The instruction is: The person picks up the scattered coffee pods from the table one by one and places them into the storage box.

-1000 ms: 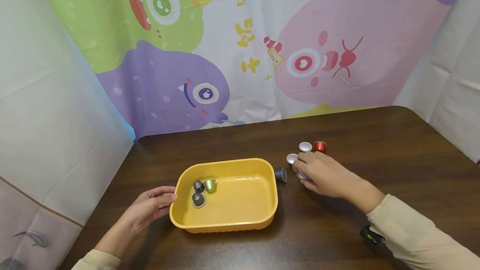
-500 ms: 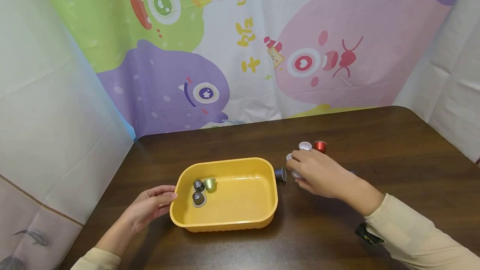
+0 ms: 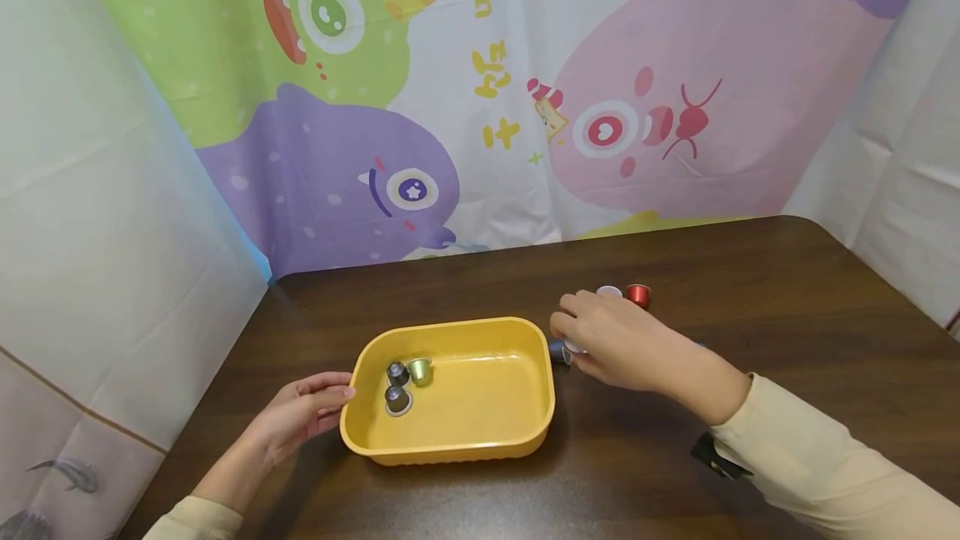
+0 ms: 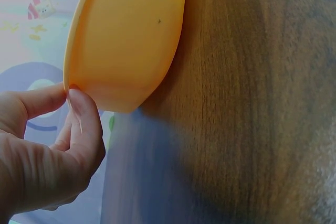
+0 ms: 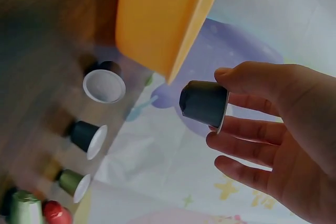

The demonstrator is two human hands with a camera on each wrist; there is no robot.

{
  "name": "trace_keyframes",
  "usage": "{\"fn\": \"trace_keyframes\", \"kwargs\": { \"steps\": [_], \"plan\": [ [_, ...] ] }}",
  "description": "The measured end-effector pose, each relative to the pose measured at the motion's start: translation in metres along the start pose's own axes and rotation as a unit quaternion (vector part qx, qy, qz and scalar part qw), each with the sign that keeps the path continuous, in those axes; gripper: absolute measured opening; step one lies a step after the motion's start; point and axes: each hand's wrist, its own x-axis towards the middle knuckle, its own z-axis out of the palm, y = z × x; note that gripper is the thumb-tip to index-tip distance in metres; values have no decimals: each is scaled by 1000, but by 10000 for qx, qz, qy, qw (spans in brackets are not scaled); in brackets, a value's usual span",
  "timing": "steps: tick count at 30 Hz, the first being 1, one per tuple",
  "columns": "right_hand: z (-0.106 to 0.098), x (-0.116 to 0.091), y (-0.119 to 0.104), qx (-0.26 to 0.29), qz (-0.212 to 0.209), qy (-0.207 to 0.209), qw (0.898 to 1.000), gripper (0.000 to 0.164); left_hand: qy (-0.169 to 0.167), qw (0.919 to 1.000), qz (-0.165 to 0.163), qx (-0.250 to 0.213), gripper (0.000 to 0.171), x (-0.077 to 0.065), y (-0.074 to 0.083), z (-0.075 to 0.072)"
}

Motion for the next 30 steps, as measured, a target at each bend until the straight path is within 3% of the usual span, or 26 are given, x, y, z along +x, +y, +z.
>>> {"fn": "trace_keyframes", "kwargs": {
  "steps": [19,30],
  "plan": [
    [-8,37,-5,137,-257,-371,9989,21,-34,10000,63,-30,43,0,-1,0],
    [-3,56,-7,80,-432,-737,9963,23,-11,10000,54,6,43,0,-1,1]
  ]
}}
